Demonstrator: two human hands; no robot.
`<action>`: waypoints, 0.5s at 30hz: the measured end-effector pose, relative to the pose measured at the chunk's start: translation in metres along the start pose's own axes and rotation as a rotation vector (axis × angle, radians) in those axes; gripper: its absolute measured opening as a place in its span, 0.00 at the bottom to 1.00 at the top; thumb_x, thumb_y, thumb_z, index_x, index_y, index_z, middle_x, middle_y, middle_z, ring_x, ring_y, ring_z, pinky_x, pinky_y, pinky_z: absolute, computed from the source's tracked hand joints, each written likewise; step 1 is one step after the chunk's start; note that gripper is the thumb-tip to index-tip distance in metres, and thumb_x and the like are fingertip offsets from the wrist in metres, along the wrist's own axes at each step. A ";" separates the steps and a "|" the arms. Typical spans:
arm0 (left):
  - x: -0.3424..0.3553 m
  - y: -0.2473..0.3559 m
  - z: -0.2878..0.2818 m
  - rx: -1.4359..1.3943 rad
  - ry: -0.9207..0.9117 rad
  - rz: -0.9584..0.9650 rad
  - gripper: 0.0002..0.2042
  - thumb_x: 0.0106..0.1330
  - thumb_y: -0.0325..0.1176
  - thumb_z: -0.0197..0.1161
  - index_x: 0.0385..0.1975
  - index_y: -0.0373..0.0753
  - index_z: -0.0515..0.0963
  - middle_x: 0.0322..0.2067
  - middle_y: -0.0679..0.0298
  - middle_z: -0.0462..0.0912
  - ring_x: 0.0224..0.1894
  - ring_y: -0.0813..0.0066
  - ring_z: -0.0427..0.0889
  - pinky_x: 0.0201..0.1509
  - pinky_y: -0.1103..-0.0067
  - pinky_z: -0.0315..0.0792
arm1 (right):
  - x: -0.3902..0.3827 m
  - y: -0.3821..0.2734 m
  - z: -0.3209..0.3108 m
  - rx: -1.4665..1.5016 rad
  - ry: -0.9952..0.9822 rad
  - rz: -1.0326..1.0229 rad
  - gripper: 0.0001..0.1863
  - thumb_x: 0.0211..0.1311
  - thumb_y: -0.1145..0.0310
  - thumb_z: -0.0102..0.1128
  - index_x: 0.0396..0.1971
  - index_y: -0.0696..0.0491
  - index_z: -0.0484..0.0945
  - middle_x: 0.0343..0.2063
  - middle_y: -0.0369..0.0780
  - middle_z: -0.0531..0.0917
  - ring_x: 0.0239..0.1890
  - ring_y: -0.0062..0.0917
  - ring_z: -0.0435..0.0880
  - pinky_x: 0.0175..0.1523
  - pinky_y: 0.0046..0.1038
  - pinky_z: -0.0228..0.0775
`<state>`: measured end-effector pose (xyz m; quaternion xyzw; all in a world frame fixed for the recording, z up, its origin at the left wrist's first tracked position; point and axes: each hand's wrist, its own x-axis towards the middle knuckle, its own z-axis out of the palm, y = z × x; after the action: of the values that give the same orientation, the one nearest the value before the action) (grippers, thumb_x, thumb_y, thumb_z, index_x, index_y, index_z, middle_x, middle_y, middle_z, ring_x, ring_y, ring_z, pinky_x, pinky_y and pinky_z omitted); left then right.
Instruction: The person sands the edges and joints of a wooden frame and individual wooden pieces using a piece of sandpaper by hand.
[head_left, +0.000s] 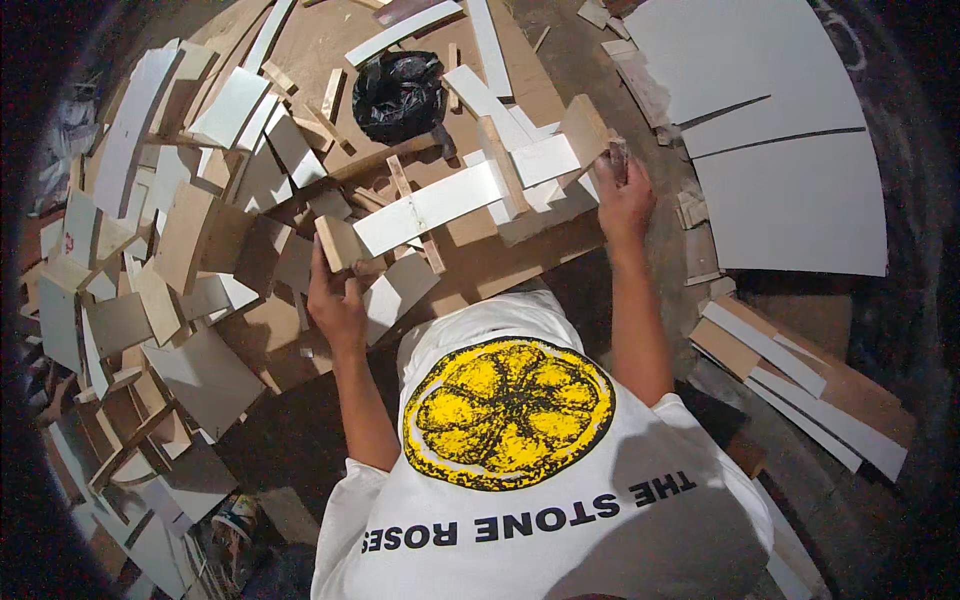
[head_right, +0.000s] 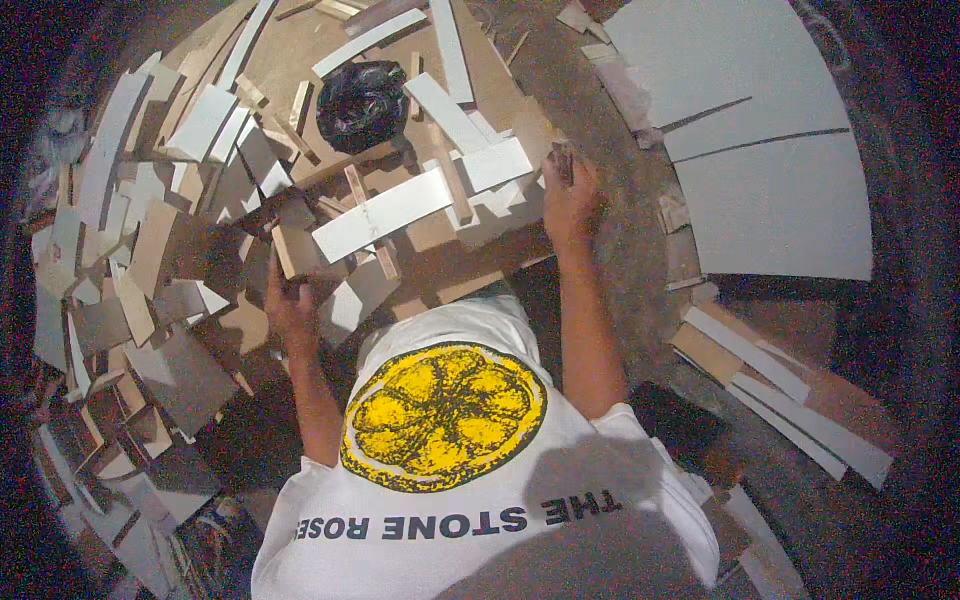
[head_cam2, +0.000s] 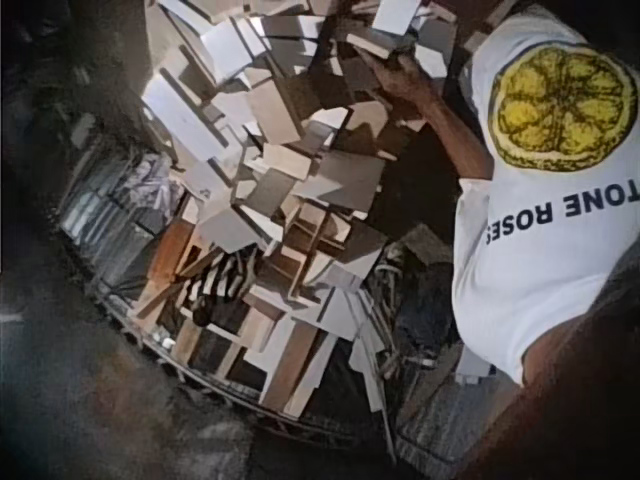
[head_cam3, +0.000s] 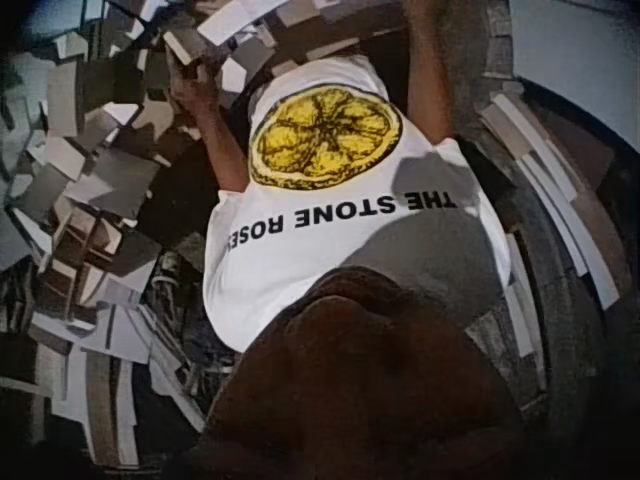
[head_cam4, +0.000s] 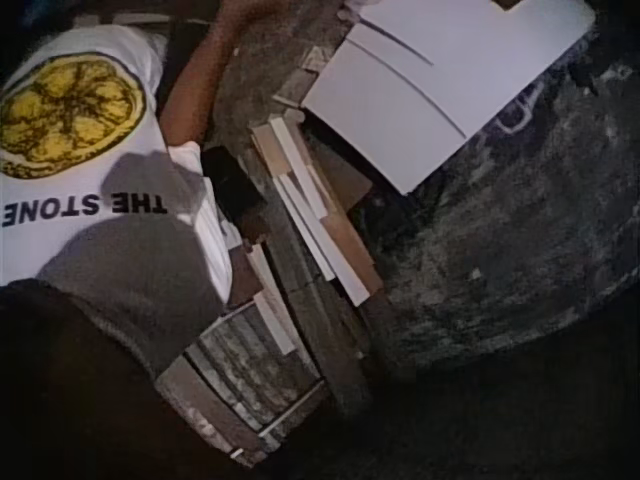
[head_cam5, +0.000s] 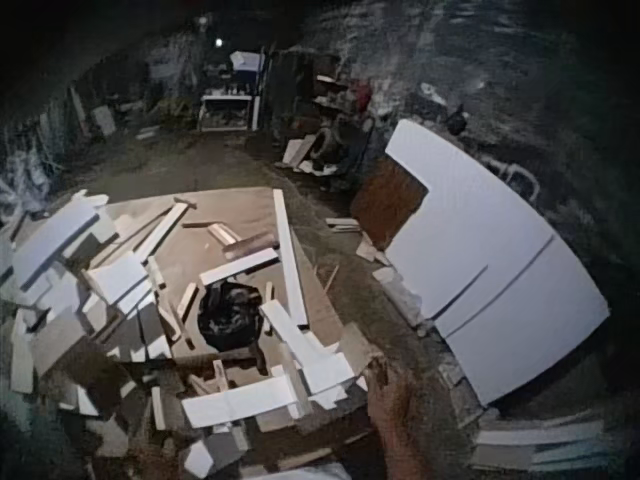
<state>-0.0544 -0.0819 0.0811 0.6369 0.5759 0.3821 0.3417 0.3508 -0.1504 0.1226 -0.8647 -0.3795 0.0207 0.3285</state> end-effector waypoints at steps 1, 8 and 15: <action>0.003 -0.002 0.003 -0.019 0.050 0.019 0.35 0.61 0.15 0.58 0.72 0.41 0.68 0.55 0.50 0.83 0.49 0.66 0.87 0.53 0.71 0.82 | 0.002 -0.003 0.001 0.086 -0.015 -0.015 0.25 0.67 0.54 0.64 0.52 0.60 0.82 0.52 0.58 0.82 0.55 0.54 0.80 0.62 0.45 0.71; 0.028 0.003 0.007 0.100 0.150 0.042 0.31 0.64 0.19 0.63 0.69 0.41 0.72 0.52 0.49 0.84 0.49 0.63 0.87 0.53 0.69 0.80 | 0.041 -0.001 0.017 0.114 -0.017 -0.161 0.26 0.63 0.56 0.67 0.56 0.57 0.80 0.50 0.55 0.83 0.54 0.50 0.81 0.61 0.43 0.72; 0.032 0.015 0.017 0.195 0.185 -0.069 0.30 0.63 0.23 0.69 0.68 0.42 0.73 0.54 0.50 0.84 0.50 0.60 0.87 0.53 0.68 0.79 | 0.054 -0.006 0.023 0.169 -0.033 -0.212 0.28 0.58 0.62 0.71 0.60 0.50 0.79 0.46 0.49 0.84 0.49 0.44 0.84 0.57 0.39 0.75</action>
<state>-0.0312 -0.0515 0.0891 0.6089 0.6609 0.3692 0.2369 0.3784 -0.0983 0.1196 -0.7884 -0.4711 0.0320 0.3943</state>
